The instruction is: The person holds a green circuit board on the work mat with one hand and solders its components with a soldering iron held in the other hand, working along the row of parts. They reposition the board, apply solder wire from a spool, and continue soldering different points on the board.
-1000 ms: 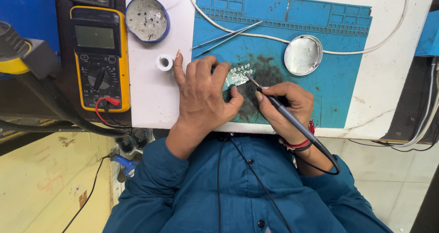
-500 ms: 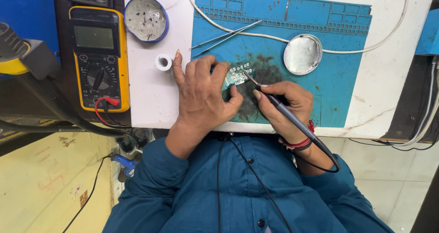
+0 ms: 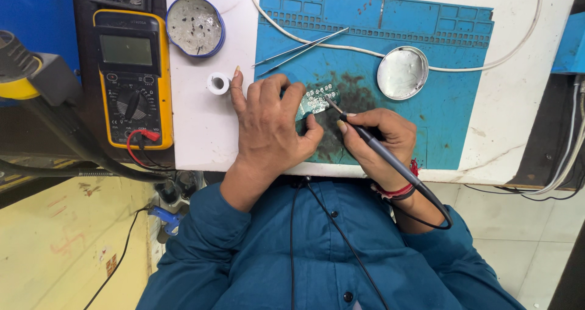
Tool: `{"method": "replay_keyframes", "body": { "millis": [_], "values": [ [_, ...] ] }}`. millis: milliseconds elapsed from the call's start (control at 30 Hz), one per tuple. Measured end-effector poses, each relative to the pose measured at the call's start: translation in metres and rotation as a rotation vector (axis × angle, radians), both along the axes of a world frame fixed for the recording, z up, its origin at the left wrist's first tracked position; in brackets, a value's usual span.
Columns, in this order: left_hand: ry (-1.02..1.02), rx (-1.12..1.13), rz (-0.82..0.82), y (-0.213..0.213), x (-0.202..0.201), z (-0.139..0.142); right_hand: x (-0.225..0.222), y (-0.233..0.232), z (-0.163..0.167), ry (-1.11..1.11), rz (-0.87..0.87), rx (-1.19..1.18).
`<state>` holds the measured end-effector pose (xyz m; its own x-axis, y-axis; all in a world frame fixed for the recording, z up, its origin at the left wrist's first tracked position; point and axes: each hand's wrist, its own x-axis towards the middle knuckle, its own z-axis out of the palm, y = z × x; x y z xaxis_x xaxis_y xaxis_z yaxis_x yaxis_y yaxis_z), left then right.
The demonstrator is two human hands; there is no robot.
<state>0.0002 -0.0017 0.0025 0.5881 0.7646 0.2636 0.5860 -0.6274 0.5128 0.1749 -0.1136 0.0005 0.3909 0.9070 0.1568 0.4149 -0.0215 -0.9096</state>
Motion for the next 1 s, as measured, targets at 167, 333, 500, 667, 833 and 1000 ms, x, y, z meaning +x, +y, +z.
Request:
{"method": "replay_keyframes", "body": {
  "millis": [167, 333, 500, 667, 833, 1000],
  "values": [
    [0.001, -0.008, -0.001, 0.0003, 0.0000, 0.0000, -0.0004, -0.0019, -0.0009, 0.017, -0.020, -0.030],
    [0.005, -0.004, -0.001, 0.0004, 0.0002, 0.0000, 0.0002, -0.0009, -0.0011, 0.015, -0.013, -0.008],
    [0.004, -0.008, 0.000, 0.0001, 0.0000, 0.0004, -0.0001, -0.0003, 0.0005, -0.001, -0.016, -0.023],
    [0.004, -0.008, -0.002, 0.0000, 0.0002, 0.0007, -0.0002, -0.0008, 0.0026, 0.015, -0.009, -0.022],
    [0.003, -0.008, 0.000, -0.0004, -0.0002, 0.0009, -0.0002, -0.0004, 0.0024, -0.009, -0.005, -0.021],
    [0.001, -0.009, 0.001, -0.0005, -0.0003, 0.0014, -0.0006, -0.0005, 0.0024, -0.007, -0.009, -0.023]
  ]
}}
